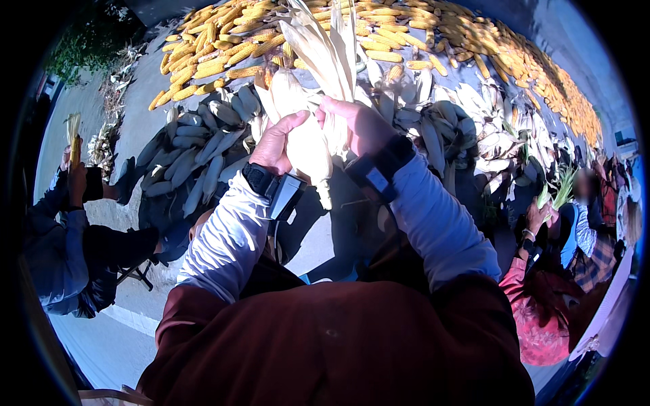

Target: The person shucks corn cobs by hand, peeling back the husks to reveal the kernels. They work through a large pile of corn on the ground, separating the husks and placing the shucked cobs into a pile.

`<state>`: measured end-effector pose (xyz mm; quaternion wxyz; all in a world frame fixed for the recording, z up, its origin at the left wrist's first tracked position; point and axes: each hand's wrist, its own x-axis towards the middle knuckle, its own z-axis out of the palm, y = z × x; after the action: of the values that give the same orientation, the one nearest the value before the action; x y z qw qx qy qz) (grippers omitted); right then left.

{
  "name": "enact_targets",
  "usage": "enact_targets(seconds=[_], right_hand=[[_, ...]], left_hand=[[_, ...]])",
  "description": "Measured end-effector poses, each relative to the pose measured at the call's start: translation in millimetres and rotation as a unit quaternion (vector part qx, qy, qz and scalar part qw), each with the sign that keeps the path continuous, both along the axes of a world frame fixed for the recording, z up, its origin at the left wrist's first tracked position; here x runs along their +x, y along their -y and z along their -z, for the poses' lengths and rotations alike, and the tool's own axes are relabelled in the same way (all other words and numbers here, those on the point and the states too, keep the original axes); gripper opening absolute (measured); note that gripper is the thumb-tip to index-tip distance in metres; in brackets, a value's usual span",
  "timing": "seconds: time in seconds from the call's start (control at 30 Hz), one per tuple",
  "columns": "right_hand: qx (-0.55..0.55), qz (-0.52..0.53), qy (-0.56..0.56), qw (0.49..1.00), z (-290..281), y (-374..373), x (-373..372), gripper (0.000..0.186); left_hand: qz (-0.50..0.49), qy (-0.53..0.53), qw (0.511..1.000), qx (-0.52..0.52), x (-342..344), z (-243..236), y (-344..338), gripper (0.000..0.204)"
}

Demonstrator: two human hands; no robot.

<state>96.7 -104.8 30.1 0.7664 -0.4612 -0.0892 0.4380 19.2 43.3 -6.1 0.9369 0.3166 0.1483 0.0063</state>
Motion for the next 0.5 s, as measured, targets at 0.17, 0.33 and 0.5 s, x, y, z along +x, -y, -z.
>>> enact_targets(seconds=[0.17,0.33,0.5], right_hand=[[0.034,0.031,-0.058,0.997,-1.4,3.6,5.4,0.017],[0.119,0.076,-0.013,0.990,14.8,17.3,32.5,0.018],[0.100,0.101,-0.036,0.989,8.1,3.6,17.4,0.024]], left_hand=[[-0.023,0.029,0.999,-0.016,2.3,2.5,-5.8,0.032],[-0.075,-0.015,0.992,-0.101,4.9,-1.0,-16.4,0.030],[-0.113,-0.024,0.983,-0.140,1.9,-4.3,-20.6,0.028]])
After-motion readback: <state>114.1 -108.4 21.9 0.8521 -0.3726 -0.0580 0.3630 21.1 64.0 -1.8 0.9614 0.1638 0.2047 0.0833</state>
